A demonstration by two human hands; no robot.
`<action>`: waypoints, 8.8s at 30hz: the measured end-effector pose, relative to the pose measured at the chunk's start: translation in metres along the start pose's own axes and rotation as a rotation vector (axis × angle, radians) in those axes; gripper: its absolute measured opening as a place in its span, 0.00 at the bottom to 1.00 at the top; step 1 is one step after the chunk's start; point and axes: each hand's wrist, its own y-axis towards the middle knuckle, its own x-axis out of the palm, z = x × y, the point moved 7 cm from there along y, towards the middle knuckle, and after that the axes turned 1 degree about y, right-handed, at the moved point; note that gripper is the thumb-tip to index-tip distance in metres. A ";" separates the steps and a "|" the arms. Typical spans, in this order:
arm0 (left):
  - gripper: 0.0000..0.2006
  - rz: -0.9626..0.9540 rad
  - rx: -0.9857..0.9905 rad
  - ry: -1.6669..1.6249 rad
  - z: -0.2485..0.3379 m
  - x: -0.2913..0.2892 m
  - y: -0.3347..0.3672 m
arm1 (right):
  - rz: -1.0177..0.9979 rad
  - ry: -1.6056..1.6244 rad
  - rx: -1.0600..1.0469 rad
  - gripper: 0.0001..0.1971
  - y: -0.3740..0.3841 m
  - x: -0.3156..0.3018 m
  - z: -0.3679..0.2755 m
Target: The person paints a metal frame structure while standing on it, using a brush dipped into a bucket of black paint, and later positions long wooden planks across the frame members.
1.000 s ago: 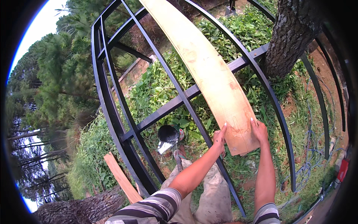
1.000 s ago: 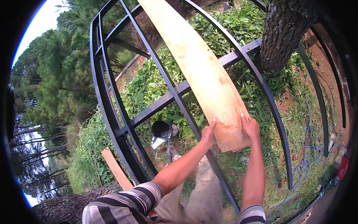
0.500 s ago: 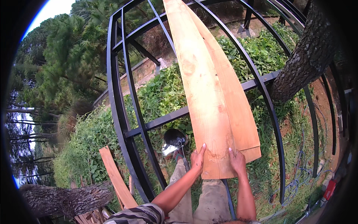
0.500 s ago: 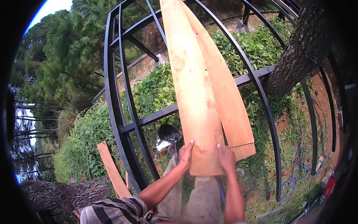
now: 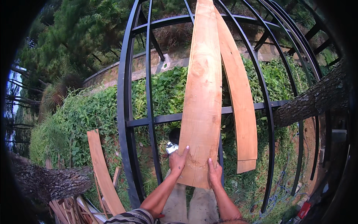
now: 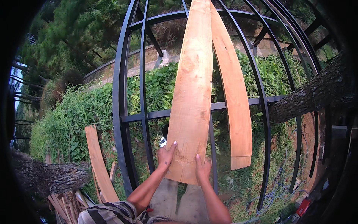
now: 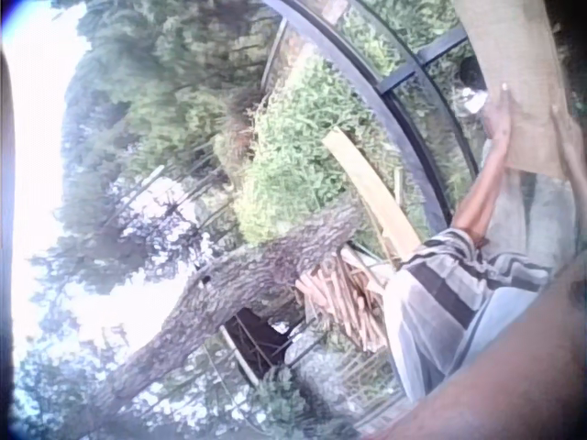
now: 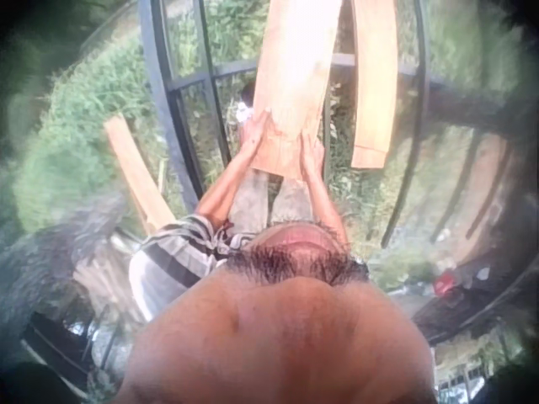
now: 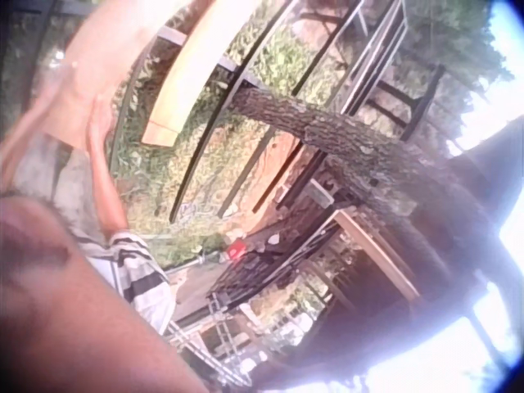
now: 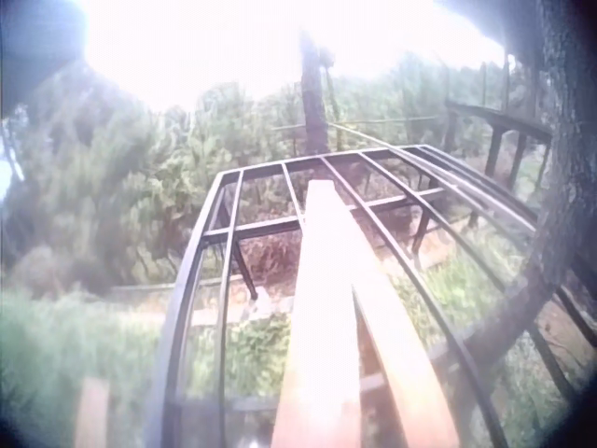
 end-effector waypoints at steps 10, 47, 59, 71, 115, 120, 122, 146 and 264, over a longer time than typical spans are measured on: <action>0.36 0.039 -0.040 0.135 0.006 -0.123 0.011 | -0.404 0.235 0.213 0.39 0.043 0.087 -0.030; 0.29 0.097 -0.288 -0.035 -0.170 0.019 -0.019 | -0.167 -0.072 -0.284 0.25 0.220 0.149 -0.178; 0.27 0.152 -0.322 -0.068 -0.203 0.010 -0.052 | -0.271 -0.086 -0.297 0.26 0.141 0.200 -0.182; 0.27 0.191 -0.395 -0.069 -0.222 -0.004 -0.055 | -0.346 -0.121 -0.271 0.22 0.152 0.247 -0.155; 0.46 -0.274 -0.417 -0.139 -0.236 0.019 -0.021 | -0.011 -0.453 0.127 0.32 0.194 0.067 0.055; 0.45 -0.181 -0.400 -0.226 -0.275 0.040 0.013 | -0.067 -0.787 0.088 0.27 0.178 -0.029 0.176; 0.41 -0.106 -0.365 -0.255 -0.291 0.034 0.019 | -0.064 -0.696 0.129 0.25 0.161 -0.029 0.198; 0.47 -0.039 -0.488 -0.279 -0.294 -0.099 0.021 | -0.400 0.694 0.415 0.33 0.194 0.233 0.336; 0.35 -0.527 -0.077 -0.565 0.060 0.319 -0.036 | 0.433 -0.744 0.001 0.37 0.114 -0.265 -0.003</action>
